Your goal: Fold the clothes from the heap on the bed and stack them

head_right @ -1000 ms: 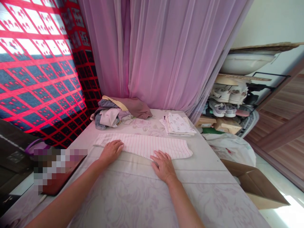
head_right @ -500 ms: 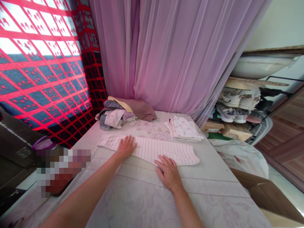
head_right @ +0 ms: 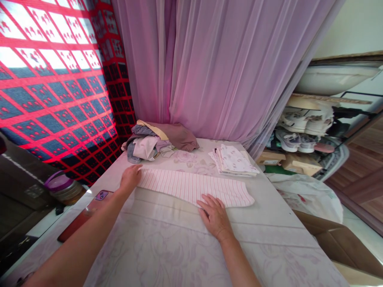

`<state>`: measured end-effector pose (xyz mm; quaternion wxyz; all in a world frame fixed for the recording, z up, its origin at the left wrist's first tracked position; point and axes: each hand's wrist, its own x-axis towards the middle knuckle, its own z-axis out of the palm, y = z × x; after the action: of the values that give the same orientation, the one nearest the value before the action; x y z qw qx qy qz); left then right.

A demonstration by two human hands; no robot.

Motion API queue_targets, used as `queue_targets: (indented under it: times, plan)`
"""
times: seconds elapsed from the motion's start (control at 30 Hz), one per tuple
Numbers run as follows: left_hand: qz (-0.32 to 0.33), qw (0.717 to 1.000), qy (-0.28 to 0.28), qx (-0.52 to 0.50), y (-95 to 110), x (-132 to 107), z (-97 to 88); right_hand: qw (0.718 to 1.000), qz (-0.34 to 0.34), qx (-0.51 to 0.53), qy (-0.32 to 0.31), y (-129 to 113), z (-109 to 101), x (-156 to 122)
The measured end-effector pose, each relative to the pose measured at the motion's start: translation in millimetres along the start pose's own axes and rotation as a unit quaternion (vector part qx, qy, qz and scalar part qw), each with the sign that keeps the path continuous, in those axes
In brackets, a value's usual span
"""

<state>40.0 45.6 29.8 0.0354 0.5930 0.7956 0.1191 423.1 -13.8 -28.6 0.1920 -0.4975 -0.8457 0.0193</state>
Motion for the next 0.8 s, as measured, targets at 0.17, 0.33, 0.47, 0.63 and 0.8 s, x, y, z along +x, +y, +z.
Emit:
queue_targets:
  times: [0.17,0.33,0.47,0.63,0.8]
  plan:
    - [-0.120,0.991,-0.056,0.012,-42.3,12.1,-19.8,1.000,0.001,0.001,0.008,0.1,1.5,0.6]
    - [-0.146,0.984,-0.095,-0.032,-41.6,21.8,-17.2,1.000,-0.002,-0.006,0.008,-0.3,1.0,0.8]
    - [-0.125,0.986,-0.079,-0.081,-26.7,21.9,-14.6,1.000,0.000,-0.007,0.001,-0.6,0.4,1.0]
    - [-0.102,0.990,-0.041,-0.088,-26.0,11.4,-17.5,1.000,0.003,-0.003,0.003,-0.3,0.4,0.9]
    - [-0.096,0.994,-0.027,-0.036,-36.1,2.1,-13.2,1.000,0.004,0.002,0.003,-0.5,-0.4,1.0]
